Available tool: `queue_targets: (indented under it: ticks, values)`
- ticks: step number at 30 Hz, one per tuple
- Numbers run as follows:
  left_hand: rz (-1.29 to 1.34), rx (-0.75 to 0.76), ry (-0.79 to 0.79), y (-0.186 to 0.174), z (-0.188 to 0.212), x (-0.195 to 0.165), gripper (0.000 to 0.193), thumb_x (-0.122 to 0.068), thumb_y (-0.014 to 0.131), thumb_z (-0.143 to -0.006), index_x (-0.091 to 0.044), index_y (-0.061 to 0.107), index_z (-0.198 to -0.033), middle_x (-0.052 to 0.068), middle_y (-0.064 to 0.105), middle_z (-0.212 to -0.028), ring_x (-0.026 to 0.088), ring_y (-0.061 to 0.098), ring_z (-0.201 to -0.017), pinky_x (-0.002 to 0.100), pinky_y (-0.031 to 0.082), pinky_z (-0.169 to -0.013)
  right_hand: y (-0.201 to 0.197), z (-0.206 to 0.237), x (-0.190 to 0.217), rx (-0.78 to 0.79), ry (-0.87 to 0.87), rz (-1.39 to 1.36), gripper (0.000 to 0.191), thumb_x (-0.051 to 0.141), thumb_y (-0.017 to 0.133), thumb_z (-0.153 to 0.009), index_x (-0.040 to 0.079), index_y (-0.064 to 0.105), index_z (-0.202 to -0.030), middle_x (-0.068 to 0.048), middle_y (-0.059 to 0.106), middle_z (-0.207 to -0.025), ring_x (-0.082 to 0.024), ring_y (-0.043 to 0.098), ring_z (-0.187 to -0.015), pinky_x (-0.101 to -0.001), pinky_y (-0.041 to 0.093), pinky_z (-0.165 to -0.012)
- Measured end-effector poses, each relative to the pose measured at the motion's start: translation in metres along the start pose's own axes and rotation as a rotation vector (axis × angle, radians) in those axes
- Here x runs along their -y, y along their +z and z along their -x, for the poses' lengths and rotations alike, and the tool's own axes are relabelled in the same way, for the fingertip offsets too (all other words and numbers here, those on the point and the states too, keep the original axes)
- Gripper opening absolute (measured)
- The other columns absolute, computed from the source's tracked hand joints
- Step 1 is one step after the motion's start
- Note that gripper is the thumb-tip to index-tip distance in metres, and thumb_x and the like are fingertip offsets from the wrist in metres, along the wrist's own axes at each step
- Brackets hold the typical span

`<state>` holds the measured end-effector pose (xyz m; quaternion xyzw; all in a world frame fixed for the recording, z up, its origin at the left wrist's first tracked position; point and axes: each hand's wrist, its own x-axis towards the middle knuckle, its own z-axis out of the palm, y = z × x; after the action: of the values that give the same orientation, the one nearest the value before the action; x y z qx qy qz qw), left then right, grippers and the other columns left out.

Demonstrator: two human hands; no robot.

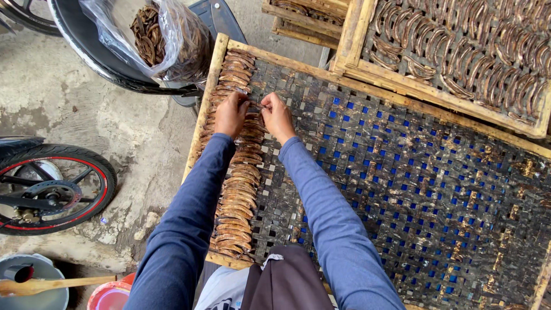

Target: The person picks up dried banana slices from a plastic bag and from the trays and arranges them in neat rows on woven bamboo drying trays. They reposition and rotate the trays to reach empty sections and continue placing slices one at a time across the tray surfaces.

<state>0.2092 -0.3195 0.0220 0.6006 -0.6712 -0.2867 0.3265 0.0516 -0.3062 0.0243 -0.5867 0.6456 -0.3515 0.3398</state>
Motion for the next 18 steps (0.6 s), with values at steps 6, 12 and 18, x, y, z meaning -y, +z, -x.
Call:
queue_targets:
  ticks: [6,12,18]
  values:
    - [0.353,0.107,-0.2,-0.007,-0.012,0.008,0.016,-0.015,0.071,-0.096,-0.004,0.066,-0.107,0.007,0.075,-0.094,0.018,0.073,-0.087,0.034,0.059,-0.075,-0.003,-0.014,0.018,0.178,0.163,-0.293,0.021,0.0,0.071,-0.089,0.005,0.062,-0.106,-0.005,0.068,-0.093,-0.016,0.066,-0.083,-0.0305,0.055,-0.068]
    - [1.098,0.283,-0.528,-0.016,-0.018,0.018,0.014,-0.012,0.063,-0.097,-0.01,0.054,-0.108,0.003,0.069,-0.098,0.017,0.073,-0.086,0.032,0.064,-0.071,-0.008,-0.027,0.033,0.309,0.297,-0.515,0.018,-0.002,0.059,-0.09,0.008,0.057,-0.105,0.002,0.061,-0.094,-0.014,0.073,-0.085,-0.0265,0.059,-0.064]
    - [0.394,0.177,-0.202,-0.007,-0.016,0.027,0.019,-0.008,0.071,-0.095,-0.006,0.061,-0.11,0.009,0.074,-0.101,0.02,0.073,-0.091,0.034,0.058,-0.079,0.008,-0.022,0.007,0.104,-0.052,-0.042,0.018,-0.003,0.067,-0.085,0.004,0.062,-0.1,-0.005,0.069,-0.089,-0.017,0.069,-0.085,-0.0323,0.056,-0.076]
